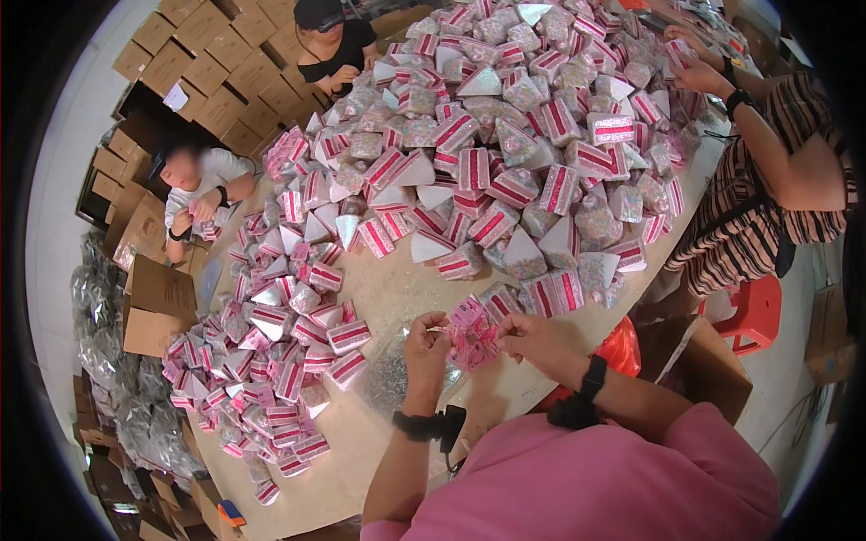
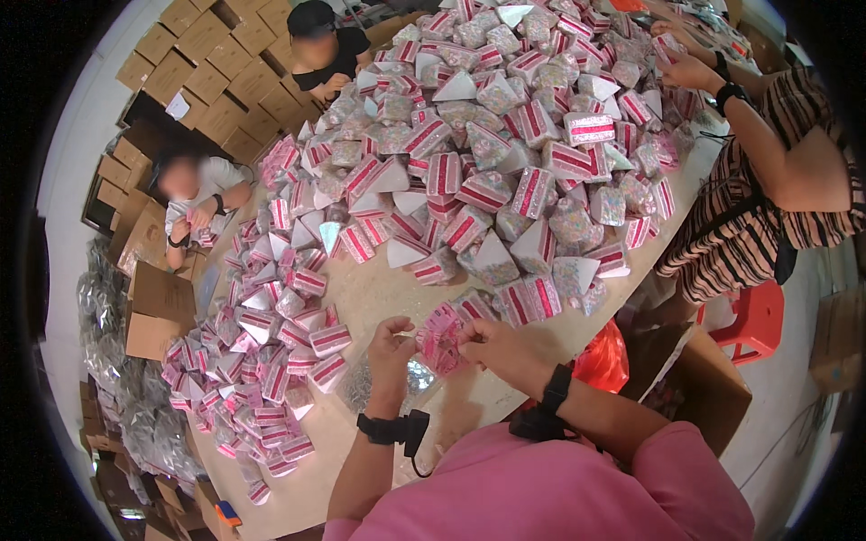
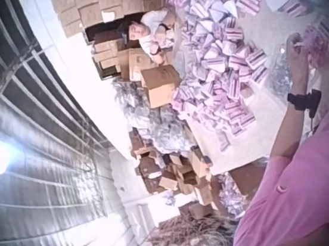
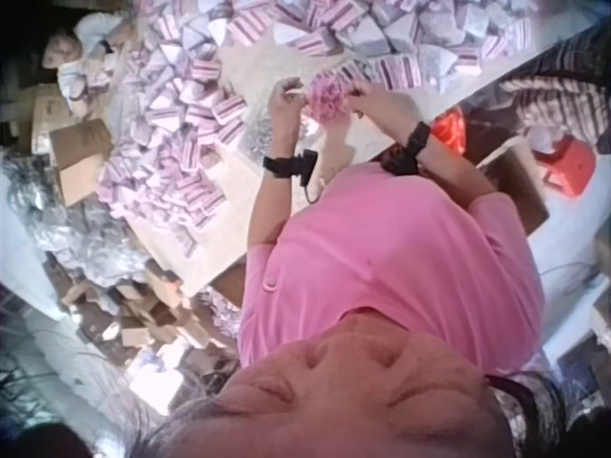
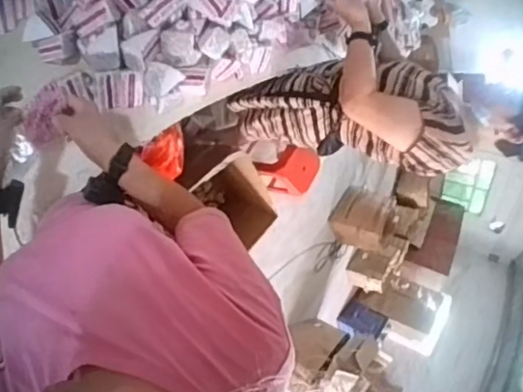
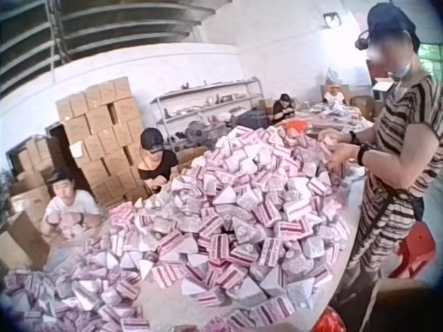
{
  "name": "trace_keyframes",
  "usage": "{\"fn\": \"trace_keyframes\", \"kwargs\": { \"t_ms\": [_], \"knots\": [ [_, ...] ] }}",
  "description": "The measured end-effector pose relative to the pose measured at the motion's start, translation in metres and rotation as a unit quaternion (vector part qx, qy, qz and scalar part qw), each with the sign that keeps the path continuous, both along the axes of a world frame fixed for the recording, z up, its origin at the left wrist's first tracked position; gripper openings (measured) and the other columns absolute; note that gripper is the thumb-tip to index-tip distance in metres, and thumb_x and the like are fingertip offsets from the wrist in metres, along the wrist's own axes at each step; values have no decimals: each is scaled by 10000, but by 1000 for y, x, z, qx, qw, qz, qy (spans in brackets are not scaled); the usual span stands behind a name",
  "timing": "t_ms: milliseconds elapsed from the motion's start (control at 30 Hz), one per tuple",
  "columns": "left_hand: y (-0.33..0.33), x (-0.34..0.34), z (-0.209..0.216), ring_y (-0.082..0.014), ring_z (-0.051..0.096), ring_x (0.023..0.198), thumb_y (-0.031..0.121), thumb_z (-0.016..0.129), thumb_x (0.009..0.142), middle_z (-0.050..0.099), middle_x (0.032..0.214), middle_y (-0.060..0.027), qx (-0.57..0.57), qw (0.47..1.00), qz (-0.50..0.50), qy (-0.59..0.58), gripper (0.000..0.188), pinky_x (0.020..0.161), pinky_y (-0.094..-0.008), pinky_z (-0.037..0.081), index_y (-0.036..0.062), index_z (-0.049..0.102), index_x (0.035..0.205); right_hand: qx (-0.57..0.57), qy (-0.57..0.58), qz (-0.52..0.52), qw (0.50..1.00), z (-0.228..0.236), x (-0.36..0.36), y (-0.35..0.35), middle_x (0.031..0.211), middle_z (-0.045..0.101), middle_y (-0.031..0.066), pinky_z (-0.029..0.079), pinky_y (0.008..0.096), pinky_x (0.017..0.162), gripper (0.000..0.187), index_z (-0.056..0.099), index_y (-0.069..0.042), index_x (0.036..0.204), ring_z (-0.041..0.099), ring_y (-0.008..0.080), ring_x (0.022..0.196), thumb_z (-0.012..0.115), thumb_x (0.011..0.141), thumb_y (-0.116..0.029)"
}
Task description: Packaging triangular striped gift boxes by applying small pink labels to the edges.
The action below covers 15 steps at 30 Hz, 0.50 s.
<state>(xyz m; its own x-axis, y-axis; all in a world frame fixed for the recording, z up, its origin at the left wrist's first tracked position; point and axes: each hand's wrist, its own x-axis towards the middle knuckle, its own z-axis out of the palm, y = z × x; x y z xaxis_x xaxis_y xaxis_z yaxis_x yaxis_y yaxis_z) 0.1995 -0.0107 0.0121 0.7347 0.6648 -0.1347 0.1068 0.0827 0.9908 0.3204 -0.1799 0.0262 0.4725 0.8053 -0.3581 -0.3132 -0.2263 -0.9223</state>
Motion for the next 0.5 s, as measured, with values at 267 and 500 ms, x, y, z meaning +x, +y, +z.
{"fn": "trace_keyframes", "kwargs": {
  "t_ms": [267,500],
  "knots": [
    [-25,-7,17,-110,571,844,-114,478,831,581,938,-53,-30,999,-1,-26,286,734,-224,471,-27,546,1094,55,38,-91,994,7,-10,18,738,565,20,446,228,607,88,562,-1,888,530,87,653,600,825,-50],
    [-44,-7,31,-150,604,838,-116,461,825,613,902,-78,168,985,-40,12,279,737,-275,485,4,579,1048,-3,14,-101,995,25,-16,22,762,587,35,457,222,612,88,567,-1,904,558,93,666,597,851,-65]
  ]
}}
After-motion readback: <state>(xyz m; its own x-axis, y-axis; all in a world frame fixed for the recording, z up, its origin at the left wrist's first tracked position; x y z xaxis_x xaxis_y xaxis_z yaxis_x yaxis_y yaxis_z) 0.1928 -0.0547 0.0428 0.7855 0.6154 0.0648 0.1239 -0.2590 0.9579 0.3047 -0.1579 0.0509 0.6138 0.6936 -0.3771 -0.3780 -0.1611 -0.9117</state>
